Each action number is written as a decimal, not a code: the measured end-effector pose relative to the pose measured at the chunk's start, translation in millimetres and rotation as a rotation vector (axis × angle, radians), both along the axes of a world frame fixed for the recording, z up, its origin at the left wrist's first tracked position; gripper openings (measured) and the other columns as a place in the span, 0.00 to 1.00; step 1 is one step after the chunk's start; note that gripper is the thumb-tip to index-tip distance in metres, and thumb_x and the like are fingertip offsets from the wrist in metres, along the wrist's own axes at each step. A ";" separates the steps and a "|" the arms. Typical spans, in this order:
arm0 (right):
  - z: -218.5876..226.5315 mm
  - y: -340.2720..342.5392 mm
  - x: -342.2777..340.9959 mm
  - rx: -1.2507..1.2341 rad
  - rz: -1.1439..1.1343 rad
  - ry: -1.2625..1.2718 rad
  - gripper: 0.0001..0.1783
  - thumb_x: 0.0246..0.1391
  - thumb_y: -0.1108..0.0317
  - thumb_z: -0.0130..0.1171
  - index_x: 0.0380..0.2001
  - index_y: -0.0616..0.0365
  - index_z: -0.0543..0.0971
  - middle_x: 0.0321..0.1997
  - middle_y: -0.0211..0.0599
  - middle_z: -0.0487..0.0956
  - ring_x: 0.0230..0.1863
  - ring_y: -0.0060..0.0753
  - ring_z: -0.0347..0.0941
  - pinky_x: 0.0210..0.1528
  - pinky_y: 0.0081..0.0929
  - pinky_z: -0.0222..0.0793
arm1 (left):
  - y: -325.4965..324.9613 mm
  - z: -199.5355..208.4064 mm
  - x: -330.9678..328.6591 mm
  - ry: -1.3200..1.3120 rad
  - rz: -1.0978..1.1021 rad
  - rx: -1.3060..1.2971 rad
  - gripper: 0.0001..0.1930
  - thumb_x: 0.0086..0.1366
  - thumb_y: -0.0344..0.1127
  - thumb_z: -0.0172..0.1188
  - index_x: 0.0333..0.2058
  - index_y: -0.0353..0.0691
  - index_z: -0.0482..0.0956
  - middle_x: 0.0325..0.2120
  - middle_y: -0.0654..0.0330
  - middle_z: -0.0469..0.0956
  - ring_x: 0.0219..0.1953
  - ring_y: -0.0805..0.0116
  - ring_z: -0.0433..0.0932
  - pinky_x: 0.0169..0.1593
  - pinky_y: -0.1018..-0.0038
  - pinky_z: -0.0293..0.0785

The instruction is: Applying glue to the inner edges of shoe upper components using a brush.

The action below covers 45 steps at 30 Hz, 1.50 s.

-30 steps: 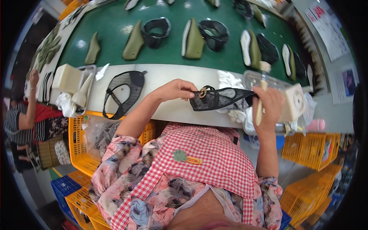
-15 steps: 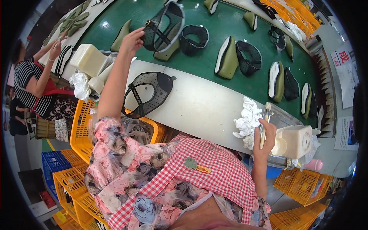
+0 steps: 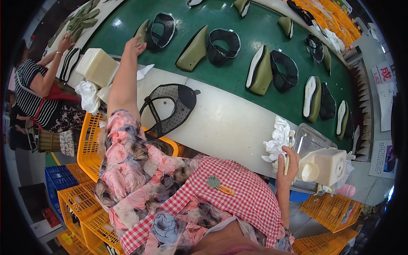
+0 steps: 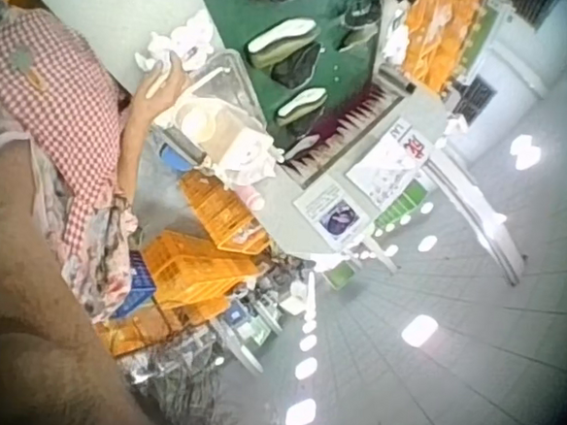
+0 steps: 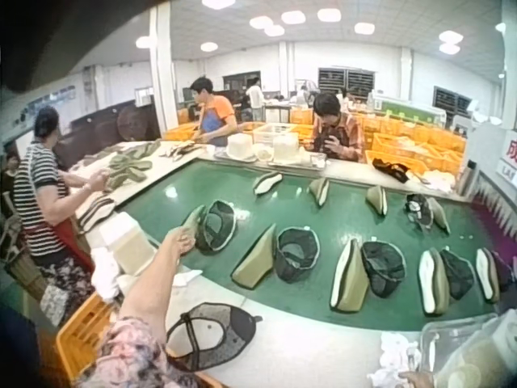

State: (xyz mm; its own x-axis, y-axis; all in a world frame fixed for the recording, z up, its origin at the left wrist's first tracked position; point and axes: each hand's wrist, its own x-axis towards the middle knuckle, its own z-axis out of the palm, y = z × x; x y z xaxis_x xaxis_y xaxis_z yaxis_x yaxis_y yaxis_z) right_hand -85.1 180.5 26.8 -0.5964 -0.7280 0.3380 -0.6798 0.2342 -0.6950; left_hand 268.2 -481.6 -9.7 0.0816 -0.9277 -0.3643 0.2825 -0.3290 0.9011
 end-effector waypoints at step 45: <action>-44.3 30.5 1.2 -0.290 -0.051 -0.484 0.19 0.54 0.81 0.62 0.49 0.58 0.77 0.40 0.27 0.75 0.42 0.18 0.68 0.48 0.18 0.66 | 462.2 -29.7 -234.5 0.442 -1.846 -0.018 0.38 0.60 0.41 0.67 0.66 0.31 0.63 0.54 0.45 0.75 0.46 0.59 0.80 0.38 0.70 0.83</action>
